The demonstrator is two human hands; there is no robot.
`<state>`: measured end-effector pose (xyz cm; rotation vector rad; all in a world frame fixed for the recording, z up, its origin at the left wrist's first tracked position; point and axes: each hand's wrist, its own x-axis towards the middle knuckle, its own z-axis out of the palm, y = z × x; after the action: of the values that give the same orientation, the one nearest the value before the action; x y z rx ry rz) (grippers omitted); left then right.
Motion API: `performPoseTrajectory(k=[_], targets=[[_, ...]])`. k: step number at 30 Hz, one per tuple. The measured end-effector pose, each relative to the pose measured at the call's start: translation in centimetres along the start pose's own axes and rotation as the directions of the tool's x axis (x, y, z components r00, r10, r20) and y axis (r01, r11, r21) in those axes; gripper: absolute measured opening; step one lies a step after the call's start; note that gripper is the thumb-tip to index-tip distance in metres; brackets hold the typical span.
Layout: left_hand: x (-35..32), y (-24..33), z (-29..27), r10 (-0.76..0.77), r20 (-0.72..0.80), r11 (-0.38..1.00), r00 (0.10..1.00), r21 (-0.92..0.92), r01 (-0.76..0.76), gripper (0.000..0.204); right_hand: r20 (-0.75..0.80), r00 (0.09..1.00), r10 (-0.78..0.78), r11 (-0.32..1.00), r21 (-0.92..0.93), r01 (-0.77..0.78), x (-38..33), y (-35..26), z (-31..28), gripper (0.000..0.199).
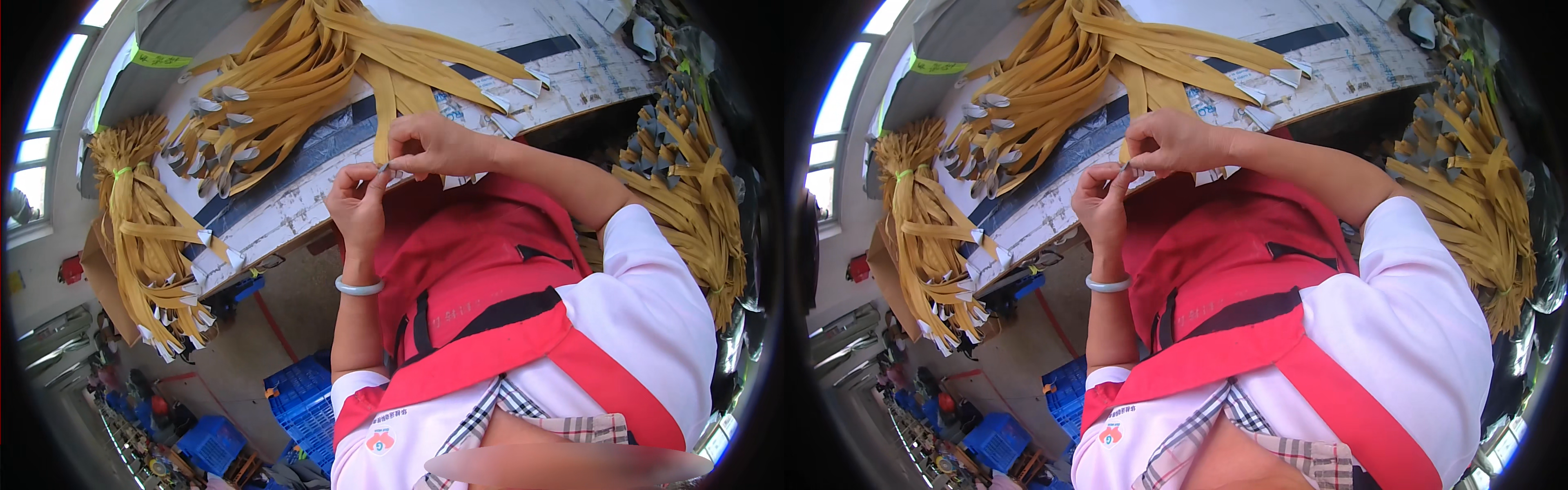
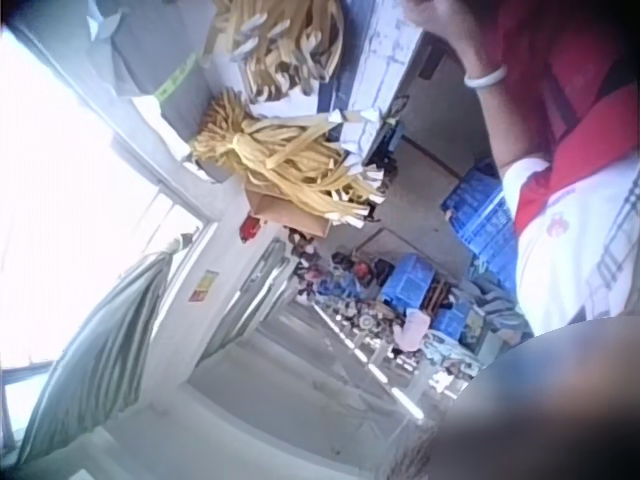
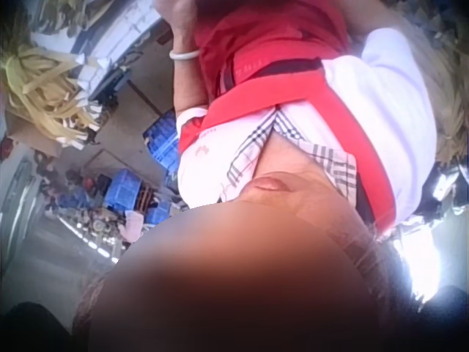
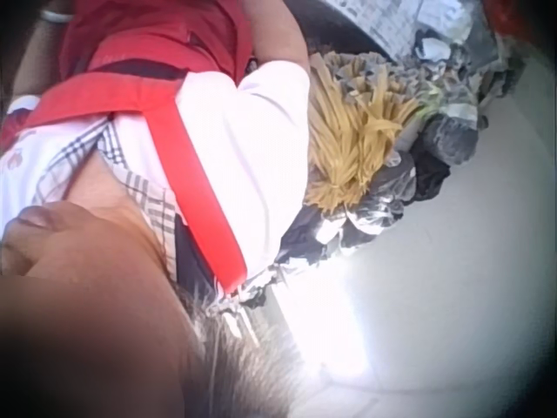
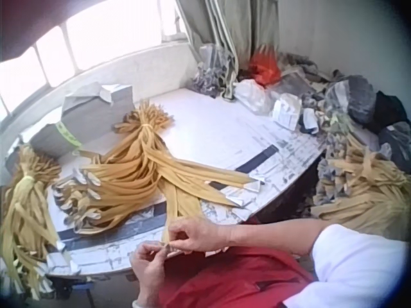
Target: Preparing and bundling yellow fabric straps at a workbench.
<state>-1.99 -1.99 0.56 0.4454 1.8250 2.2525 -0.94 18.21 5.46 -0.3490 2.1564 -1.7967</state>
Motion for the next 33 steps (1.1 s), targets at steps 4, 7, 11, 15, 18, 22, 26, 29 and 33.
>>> performPoseTrajectory(k=[4,7,11,15,18,22,26,29,33], targets=[[-0.6,-0.9,0.8,0.13,-0.157,0.974,0.979,0.205,-0.096,0.009,-0.186,0.838,-0.512,0.715,-0.633,0.296,0.2,1.5,3.1,0.012],[-0.1,-1.4,1.6,0.267,-0.161,0.918,0.95,0.344,-0.2,0.01,-0.248,0.799,-0.547,0.701,-0.658,0.276,0.2,1.9,4.1,0.011],[0.4,2.3,1.1,-0.194,0.054,0.952,0.98,-0.23,0.201,0.016,-0.262,0.777,-0.572,0.773,-0.489,0.404,-0.3,2.3,2.3,0.01],[0.4,1.4,-0.3,-0.173,0.198,0.979,0.965,-0.076,0.191,0.02,-0.226,0.879,-0.421,0.882,-0.329,0.338,-0.9,2.1,2.0,0.012],[0.3,0.7,-0.4,-0.125,0.151,0.99,0.981,-0.048,0.134,0.018,-0.172,0.963,-0.206,0.979,-0.044,0.201,-0.6,1.0,1.5,0.011],[-0.1,-0.2,-1.0,-0.101,0.143,0.992,0.984,-0.055,0.11,0.018,-0.005,0.996,-0.088,0.995,-0.055,0.088,-0.9,-0.4,0.4,0.005],[-0.3,-0.5,0.4,-0.098,0.031,0.995,0.995,-0.028,0.099,0.013,-0.123,0.944,-0.307,0.896,-0.372,0.243,-0.6,1.1,1.3,0.007],[0.2,1.6,0.6,-0.194,0.012,0.964,0.981,-0.185,0.193,0.012,-0.247,0.795,-0.554,0.759,-0.541,0.362,-0.3,1.8,1.8,0.009],[0.2,1.2,-0.6,-0.19,0.088,0.962,0.978,-0.18,0.204,0.011,-0.296,0.855,-0.427,0.887,-0.322,0.331,-0.4,2.1,1.7,0.008]])
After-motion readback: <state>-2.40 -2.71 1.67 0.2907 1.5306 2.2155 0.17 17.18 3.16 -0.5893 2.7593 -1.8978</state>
